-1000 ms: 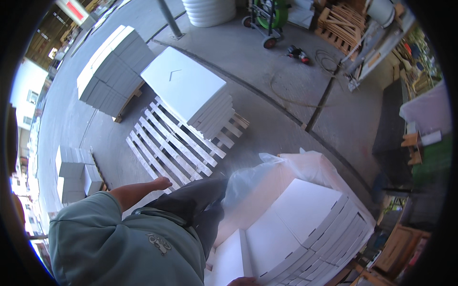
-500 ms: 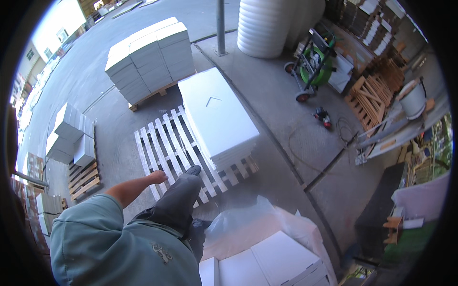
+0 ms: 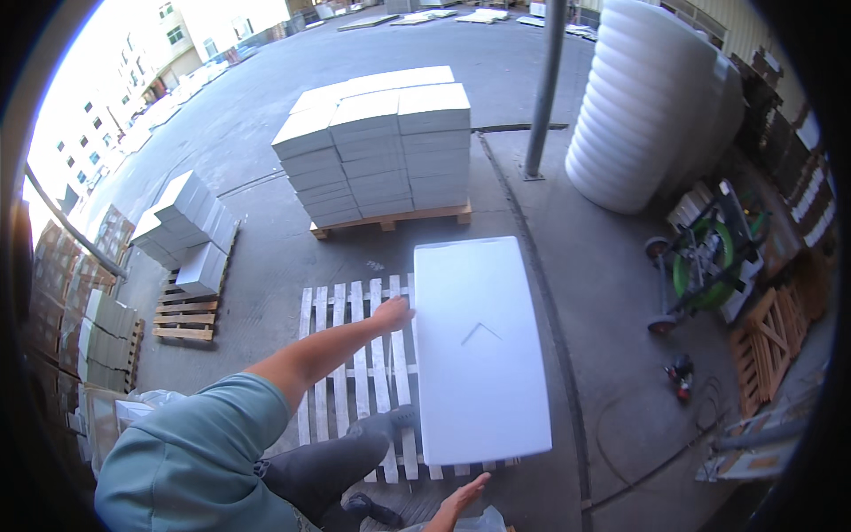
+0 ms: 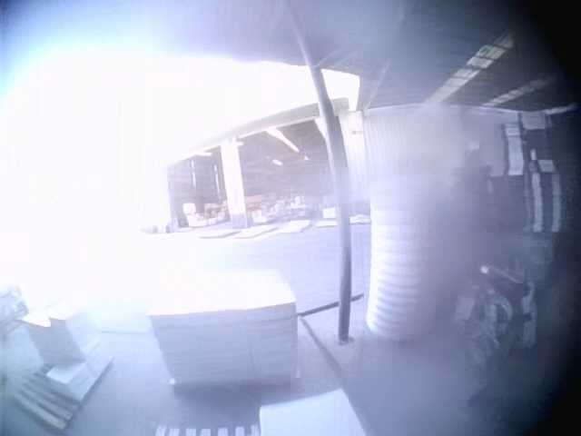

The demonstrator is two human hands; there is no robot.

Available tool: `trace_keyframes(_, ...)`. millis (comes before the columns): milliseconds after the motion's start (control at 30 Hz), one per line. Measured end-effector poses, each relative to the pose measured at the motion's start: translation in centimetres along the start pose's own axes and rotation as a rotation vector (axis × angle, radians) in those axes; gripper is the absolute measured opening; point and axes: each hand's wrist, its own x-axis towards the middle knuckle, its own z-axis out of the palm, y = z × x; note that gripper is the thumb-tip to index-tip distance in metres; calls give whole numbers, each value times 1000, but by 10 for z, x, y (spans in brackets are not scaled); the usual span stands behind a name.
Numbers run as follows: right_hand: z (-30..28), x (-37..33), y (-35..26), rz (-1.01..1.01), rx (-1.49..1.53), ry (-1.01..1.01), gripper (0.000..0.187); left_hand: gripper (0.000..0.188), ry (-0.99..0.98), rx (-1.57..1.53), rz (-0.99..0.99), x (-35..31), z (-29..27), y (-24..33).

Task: The person repeatedly picks up white rectangular panels from a wrapped stack and places them onto a wooden pallet. The action is repeated continuously throughout the clip, with the person handling one panel at a time and stacking them in a neat pile.

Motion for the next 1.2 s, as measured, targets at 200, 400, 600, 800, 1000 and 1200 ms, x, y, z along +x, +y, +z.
trace_keyframes(200,83,43,-50,-49,-178,115,73,49,461,246,196,154,-10,41)
trace_keyframes(400,102,62,-70,-67,-284,191,70,56,189,170,77,220,-21,58)
trace_keyframes(600,100,71,-76,-80,-297,237,67,60,221,166,24,230,-17,57)
trace_keyframes(800,85,77,-75,-82,-289,268,65,59,179,119,-40,222,-17,51)
trace_keyframes(1000,41,82,-63,-31,-265,315,63,62,88,-9,-209,129,-20,-1)
trace_keyframes(1200,-10,99,-50,-82,-323,283,64,76,-97,325,-233,9,-24,-54)
